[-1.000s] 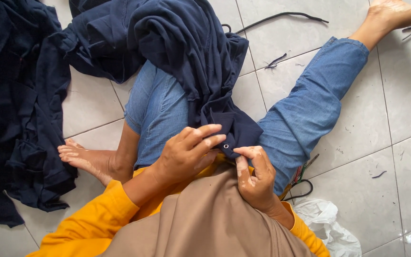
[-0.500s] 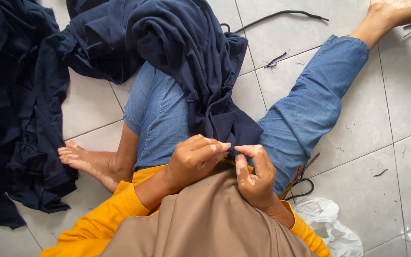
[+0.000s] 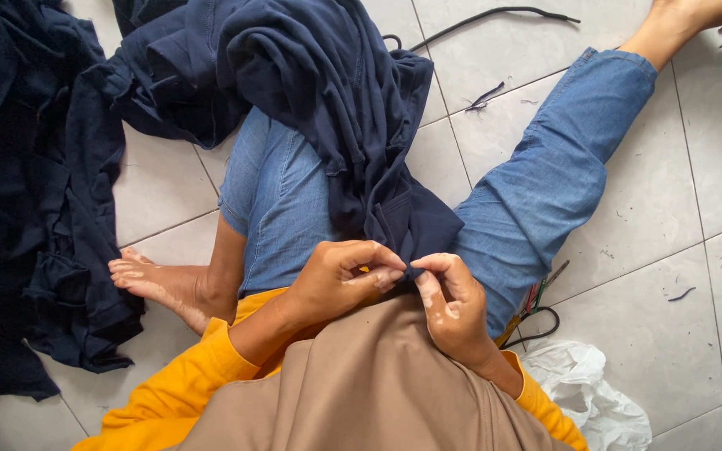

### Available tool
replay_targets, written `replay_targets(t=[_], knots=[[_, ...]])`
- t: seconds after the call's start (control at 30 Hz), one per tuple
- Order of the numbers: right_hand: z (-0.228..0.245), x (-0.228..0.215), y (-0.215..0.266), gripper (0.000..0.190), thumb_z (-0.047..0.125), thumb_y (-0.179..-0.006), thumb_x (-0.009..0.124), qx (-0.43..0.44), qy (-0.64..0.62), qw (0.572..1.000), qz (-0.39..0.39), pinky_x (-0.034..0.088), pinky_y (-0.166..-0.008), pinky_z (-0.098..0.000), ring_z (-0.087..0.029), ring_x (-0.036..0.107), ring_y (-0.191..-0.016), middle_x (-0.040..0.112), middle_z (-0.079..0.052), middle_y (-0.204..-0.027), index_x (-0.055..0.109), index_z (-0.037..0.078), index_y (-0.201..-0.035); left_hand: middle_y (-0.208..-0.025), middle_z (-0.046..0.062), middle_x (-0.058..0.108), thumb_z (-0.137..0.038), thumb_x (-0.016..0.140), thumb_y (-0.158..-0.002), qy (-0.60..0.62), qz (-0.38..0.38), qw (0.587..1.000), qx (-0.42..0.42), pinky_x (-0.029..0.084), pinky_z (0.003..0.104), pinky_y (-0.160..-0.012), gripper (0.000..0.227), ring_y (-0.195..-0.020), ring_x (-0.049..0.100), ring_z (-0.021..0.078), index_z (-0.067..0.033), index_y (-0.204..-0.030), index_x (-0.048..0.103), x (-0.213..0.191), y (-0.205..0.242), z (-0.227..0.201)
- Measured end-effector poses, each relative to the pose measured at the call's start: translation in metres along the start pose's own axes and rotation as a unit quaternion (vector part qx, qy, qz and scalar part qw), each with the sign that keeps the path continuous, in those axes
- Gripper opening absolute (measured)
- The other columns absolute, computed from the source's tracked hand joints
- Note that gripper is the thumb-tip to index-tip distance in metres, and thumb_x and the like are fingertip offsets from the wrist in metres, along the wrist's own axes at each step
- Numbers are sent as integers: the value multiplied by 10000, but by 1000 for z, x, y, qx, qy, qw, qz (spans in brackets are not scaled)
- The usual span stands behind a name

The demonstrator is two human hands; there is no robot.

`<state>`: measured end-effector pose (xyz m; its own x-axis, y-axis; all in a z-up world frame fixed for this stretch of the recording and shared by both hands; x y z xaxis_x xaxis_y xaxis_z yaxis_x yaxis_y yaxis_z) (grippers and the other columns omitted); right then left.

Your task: The person sits on the floor and pulls drawstrings through the hoods of dark blue sweatshirts by hand, using small snips to trim excess material or thread.

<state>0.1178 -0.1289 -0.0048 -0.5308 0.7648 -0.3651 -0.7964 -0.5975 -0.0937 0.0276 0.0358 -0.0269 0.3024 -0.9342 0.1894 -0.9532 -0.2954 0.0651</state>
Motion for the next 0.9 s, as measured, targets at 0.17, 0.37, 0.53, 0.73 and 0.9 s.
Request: replay_targets(t=[0.17, 0.37, 0.53, 0.73, 0.9], knots=[[-14, 1, 16, 60, -2, -897, 719, 28, -40, 999, 7, 558, -636, -290, -131, 610, -647, 694, -88, -761, 722, -10, -956, -818, 171, 746, 53, 761, -870, 33, -41, 999, -7, 660, 300, -614, 142, -711, 773, 196, 50, -1012, 763, 5, 6, 11], [-8, 2, 16, 92, 22, -887, 748, 38, -45, 998, 20, 556, -637, -302, -126, 596, -672, 662, -86, -779, 706, 9, -968, -856, 165, 737, 59, 770, -865, 59, -53, 997, -10, 677, 301, -634, 140, -740, 773, 197, 64, -1004, 760, 5, 6, 6], [-1, -5, 8, 112, -43, -839, 739, -7, -20, 999, 49, 559, -591, -270, -167, 637, -599, 675, -75, -721, 742, 9, -939, -868, 171, 739, 45, 770, -880, -20, -25, 997, 71, 642, 287, -563, 122, -712, 766, 221, 34, -1002, 765, 5, 7, -8], [7, -9, 7, 174, -35, -813, 781, -30, -33, 998, 38, 588, -620, -258, -133, 678, -630, 728, -85, -750, 757, -23, -985, -938, 169, 757, 2, 769, -888, -44, -17, 993, 109, 642, 315, -595, 112, -796, 765, 259, 11, -1000, 768, 2, 4, -15], [18, -9, 9, 260, 75, -930, 685, -60, 56, 988, 128, 592, -897, -274, -198, 746, -956, 746, -109, -1082, 648, -8, -1173, -1048, 130, 701, -64, 774, -895, -96, 25, 992, 77, 664, 251, -854, 258, -912, 711, 162, -36, -1143, 708, -5, 9, -31]])
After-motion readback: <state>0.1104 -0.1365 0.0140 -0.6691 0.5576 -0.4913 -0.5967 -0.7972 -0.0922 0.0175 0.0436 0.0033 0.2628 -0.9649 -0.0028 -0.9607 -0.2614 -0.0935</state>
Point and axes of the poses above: each hand's wrist, its own y-axis away from the middle knuckle, its own x-axis out of the palm, z = x × y, the point moved 3 cm from there along -y, towards the middle knuckle
